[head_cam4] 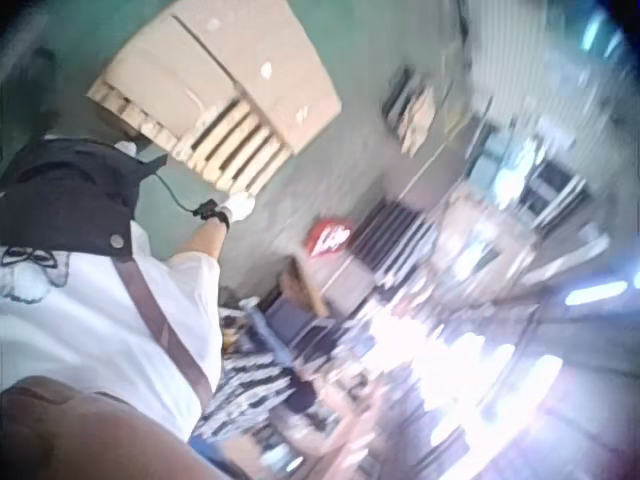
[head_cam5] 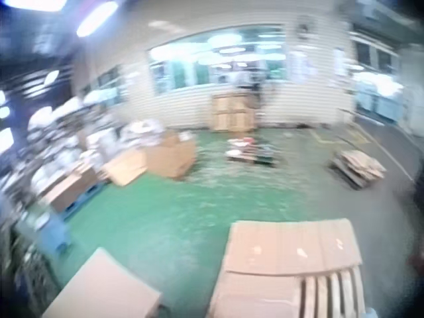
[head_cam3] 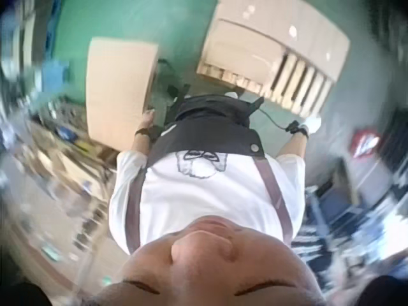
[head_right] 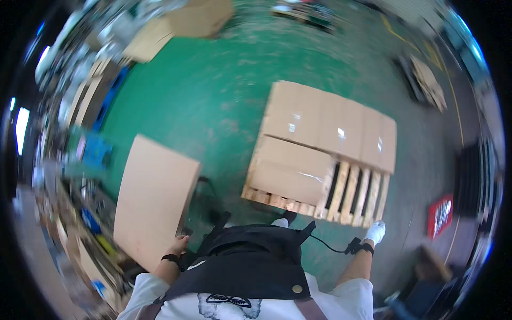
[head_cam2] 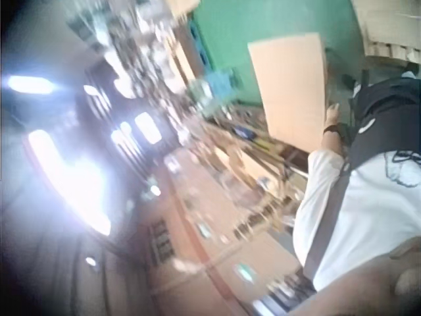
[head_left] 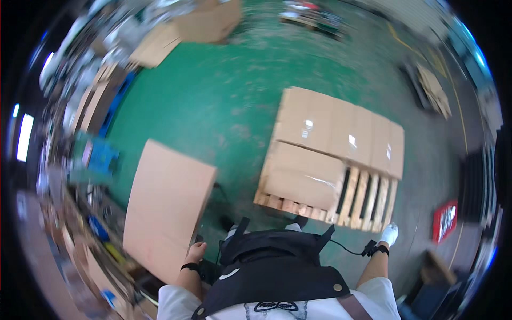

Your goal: Packing metal parts wrapped in protective bubble wrap into cardboard boxes with dividers and sealing with tape.

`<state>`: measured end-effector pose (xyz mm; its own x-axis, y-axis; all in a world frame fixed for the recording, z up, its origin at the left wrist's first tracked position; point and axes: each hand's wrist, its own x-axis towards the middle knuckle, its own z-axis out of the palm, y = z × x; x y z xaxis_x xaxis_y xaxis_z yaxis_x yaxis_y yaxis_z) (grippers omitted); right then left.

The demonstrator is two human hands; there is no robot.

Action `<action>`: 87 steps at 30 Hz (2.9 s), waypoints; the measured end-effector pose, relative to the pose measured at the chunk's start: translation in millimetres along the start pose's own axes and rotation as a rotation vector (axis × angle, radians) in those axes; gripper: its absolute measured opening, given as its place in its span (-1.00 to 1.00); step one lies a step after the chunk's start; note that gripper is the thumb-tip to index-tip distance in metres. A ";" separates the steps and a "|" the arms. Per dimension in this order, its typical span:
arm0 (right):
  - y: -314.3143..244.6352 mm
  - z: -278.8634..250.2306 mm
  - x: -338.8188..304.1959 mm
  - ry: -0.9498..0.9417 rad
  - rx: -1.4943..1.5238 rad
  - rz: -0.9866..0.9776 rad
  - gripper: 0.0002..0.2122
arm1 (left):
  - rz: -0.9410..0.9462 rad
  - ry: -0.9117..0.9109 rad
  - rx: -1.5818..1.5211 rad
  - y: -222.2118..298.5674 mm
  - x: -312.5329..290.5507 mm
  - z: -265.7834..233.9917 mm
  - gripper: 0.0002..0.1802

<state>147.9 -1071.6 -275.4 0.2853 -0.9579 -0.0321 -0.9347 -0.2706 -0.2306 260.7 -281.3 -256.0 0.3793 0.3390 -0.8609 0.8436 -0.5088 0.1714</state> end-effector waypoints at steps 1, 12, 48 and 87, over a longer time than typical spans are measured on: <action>-64.5 -6.8 -19.9 0.070 -0.119 -0.124 -0.71 | -0.045 0.013 -0.081 -44.6 0.8 -5.3 -0.41; -633.5 125.4 -373.2 -0.253 -0.792 -2.098 -0.68 | -0.624 0.512 -0.609 -315.9 130.4 -101.8 -0.07; -738.6 -141.2 -489.1 -1.527 1.384 -1.243 -0.35 | 0.544 1.376 -1.715 -169.3 -236.9 -290.4 -0.02; -595.7 -217.3 -766.3 -1.266 -0.648 -1.915 -0.16 | 0.542 0.328 -0.825 -205.8 -189.0 -335.7 -0.12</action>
<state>440.1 -197.2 97.9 0.2688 0.7270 -0.6318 0.5697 -0.6489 -0.5043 142.9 25.0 32.2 0.7658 0.4879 -0.4189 0.4797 0.0003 0.8774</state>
